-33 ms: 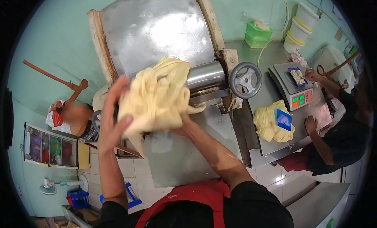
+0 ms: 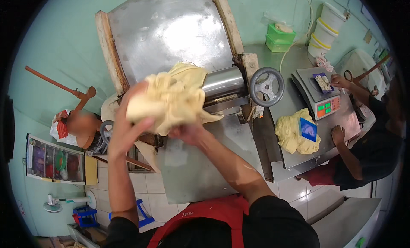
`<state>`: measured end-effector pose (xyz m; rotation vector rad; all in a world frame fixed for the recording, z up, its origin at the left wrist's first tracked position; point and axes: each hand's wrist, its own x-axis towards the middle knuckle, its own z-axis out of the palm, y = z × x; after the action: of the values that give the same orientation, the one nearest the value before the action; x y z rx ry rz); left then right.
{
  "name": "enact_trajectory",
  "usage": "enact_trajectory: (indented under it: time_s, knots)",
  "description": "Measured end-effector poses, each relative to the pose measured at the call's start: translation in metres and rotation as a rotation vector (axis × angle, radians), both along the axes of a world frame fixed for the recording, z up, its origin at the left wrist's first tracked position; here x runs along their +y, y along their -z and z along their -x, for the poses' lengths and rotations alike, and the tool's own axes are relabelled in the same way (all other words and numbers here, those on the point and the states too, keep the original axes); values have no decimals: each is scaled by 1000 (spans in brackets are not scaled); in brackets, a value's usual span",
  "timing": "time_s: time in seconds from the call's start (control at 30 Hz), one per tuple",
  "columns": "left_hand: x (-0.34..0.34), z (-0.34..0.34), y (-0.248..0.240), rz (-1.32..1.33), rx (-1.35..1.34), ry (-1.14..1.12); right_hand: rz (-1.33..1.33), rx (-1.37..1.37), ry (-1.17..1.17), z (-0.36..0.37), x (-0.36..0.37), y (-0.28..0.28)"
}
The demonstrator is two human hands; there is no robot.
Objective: The person feeds a large mass of dough into a mechanical dough sheeter, repeatedly folding and passing it through the rollers to flatten and smooth it. They use a blue plastic scraper to assist in handling the dough and guide it into the machine.
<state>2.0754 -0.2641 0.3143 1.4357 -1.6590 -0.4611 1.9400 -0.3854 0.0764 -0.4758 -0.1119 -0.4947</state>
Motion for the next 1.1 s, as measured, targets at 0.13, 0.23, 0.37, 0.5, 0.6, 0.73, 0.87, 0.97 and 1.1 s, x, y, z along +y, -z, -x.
enact_trajectory:
  time_s: [0.13,0.23,0.37,0.5,0.6,0.73,0.87,0.97,1.1]
  knots:
    - [-96,15,45,-105,-637,-523,-397,169,230,-41,5,-54]
    - [-160,-42,92,-10,-790,-748,-202,306,128,-17,40,-102]
    - [-223,-36,81,-35,-688,-675,194,588,-69,27,79,2]
    - [-252,-13,79,-99,-772,-672,16,994,-78,88,127,72]
    - [-259,-6,87,-33,-803,-674,-69,1073,-78,129,146,116]
    - [-261,-9,72,-176,-732,-574,14,1125,-80,145,144,115]
    - [-238,-5,77,-307,-654,-513,160,1156,127,144,130,93]
    - [-200,12,91,-202,-578,-448,65,1110,170,146,133,90]
    - [-137,18,134,111,-588,-322,46,1142,78,147,130,102]
